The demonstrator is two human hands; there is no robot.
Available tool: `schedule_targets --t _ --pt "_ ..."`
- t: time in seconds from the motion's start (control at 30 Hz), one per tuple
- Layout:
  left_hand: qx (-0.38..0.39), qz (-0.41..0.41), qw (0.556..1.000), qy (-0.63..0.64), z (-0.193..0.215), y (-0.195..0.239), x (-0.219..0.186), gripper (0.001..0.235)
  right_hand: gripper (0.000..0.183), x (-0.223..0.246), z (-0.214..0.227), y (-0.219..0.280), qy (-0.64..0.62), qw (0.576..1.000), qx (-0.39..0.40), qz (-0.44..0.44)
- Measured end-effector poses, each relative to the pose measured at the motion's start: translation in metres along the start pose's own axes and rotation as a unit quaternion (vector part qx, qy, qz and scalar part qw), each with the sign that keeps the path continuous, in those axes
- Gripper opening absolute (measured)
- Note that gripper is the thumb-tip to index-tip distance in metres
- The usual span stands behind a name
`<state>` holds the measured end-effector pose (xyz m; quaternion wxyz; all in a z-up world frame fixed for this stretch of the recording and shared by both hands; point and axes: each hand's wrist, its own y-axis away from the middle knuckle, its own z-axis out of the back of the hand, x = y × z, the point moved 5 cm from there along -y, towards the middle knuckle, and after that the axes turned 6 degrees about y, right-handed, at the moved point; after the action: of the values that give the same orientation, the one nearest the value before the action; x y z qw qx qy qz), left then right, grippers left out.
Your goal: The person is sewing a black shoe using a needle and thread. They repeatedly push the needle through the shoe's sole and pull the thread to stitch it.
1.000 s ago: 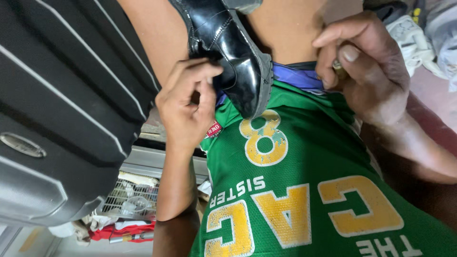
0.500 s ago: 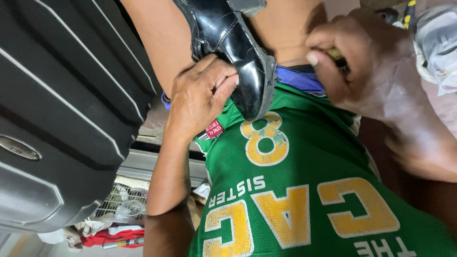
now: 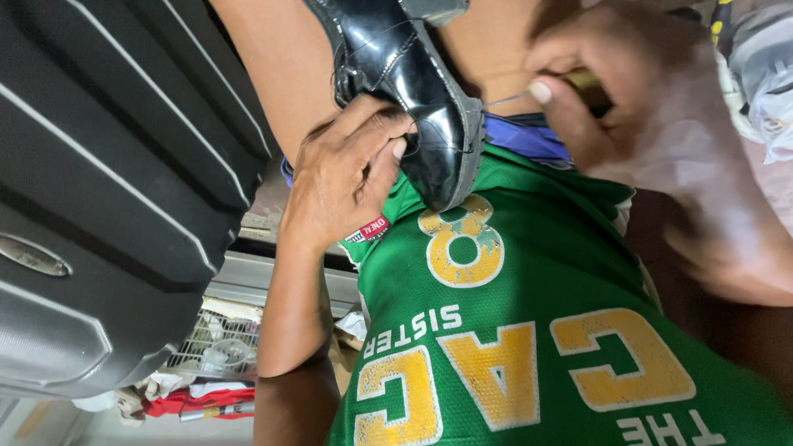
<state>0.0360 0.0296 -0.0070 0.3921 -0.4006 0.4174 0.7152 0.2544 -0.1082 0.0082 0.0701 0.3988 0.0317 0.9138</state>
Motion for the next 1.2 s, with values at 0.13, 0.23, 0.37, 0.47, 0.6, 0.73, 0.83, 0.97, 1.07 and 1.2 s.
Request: schedule_targets --t 0.13,0.23,0.37,0.47,0.6,0.73,0.83,0.97,1.07,1.2 --pt "0.008 -0.005 0.999 -0.041 0.001 0.004 -0.006 0.026 0.010 0.009 0.006 -0.002 0.043 0.999 0.012 0.029" --pt "-0.007 -0.010 0.995 -0.097 0.004 0.007 -0.008 0.020 0.011 0.018 0.004 -0.009 0.078 0.996 0.027 0.033" --pt "-0.013 -0.001 0.996 -0.092 0.008 0.008 -0.005 0.011 0.014 0.027 0.001 -0.026 0.122 0.991 0.037 0.039" --pt "-0.020 -0.014 0.997 -0.074 0.008 0.010 -0.003 0.008 0.012 0.031 -0.004 -0.032 0.038 0.997 0.054 0.029" --pt "-0.076 -0.011 0.994 -0.073 0.006 0.012 -0.002 0.010 0.012 0.027 -0.010 -0.029 -0.057 0.995 0.085 -0.004" --pt "-0.110 -0.015 0.993 -0.036 0.007 0.015 -0.002 0.015 0.027 0.014 -0.006 -0.007 -0.333 0.923 0.023 -0.194" --pt "-0.063 -0.044 0.996 -0.051 0.003 0.011 -0.004 0.019 0.046 0.010 -0.004 0.000 -0.400 0.896 0.021 -0.194" --pt "-0.001 -0.035 0.997 -0.069 0.000 0.001 -0.002 0.018 0.060 0.023 -0.022 0.017 -0.389 0.900 0.029 -0.192" --pt "0.022 -0.040 0.994 -0.102 0.003 -0.002 0.000 0.020 0.076 0.031 -0.045 0.020 -0.307 0.936 0.047 -0.168" --pt "-0.045 -0.022 0.993 -0.102 0.015 0.013 0.004 0.040 0.071 0.027 -0.069 0.023 -0.208 0.961 0.027 -0.182"
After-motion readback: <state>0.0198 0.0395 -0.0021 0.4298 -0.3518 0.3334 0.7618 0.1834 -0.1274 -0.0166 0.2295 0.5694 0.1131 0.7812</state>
